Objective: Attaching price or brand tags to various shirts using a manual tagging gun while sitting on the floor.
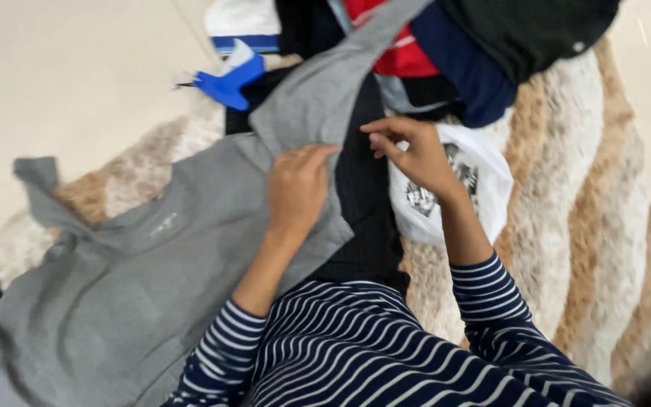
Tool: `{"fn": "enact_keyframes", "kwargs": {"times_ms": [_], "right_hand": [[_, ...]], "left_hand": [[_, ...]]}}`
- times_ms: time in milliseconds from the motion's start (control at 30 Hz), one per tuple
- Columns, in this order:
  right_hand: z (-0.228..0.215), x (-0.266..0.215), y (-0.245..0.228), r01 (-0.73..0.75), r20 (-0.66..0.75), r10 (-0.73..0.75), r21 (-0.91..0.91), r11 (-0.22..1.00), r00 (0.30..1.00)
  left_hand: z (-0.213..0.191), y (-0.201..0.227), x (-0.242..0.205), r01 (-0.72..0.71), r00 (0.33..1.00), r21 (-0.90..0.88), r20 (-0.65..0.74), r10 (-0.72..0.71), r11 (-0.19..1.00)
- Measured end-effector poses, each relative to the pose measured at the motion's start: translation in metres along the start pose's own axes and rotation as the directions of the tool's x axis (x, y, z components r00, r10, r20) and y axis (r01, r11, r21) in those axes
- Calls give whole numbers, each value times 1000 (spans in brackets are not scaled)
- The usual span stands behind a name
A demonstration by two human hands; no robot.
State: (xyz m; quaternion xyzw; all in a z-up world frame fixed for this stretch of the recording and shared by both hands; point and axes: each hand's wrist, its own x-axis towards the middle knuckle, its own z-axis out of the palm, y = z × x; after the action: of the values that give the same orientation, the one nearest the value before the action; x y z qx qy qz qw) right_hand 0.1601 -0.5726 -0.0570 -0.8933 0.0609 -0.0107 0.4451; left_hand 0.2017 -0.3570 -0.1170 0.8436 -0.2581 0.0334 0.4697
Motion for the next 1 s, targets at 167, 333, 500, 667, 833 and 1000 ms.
{"fn": "enact_keyframes", "kwargs": {"times_ms": [167, 333, 500, 667, 833, 1000], "right_hand": [[-48, -38, 62, -194, -120, 198, 47, 980, 973], [-66, -67, 128, -476, -148, 454, -351, 806, 878], [-43, -69, 130, -448, -118, 460, -525, 724, 880], [-29, -73, 143, -413, -109, 444, -608, 678, 889], [-32, -72, 143, -407, -88, 445, -588, 699, 891], [-44, -65, 108, -479, -74, 477, -252, 841, 876]], "left_hand": [[77, 43, 7, -221, 962, -135, 135, 239, 966], [140, 49, -8, -461, 808, -56, 386, 445, 886], [179, 26, -25, -558, 754, 113, 484, 444, 822], [181, 15, -23, -569, 728, 97, 520, 446, 817], [171, 20, -17, -512, 743, 11, 507, 437, 859], [159, 24, -15, -454, 776, -69, 459, 432, 888]]}}
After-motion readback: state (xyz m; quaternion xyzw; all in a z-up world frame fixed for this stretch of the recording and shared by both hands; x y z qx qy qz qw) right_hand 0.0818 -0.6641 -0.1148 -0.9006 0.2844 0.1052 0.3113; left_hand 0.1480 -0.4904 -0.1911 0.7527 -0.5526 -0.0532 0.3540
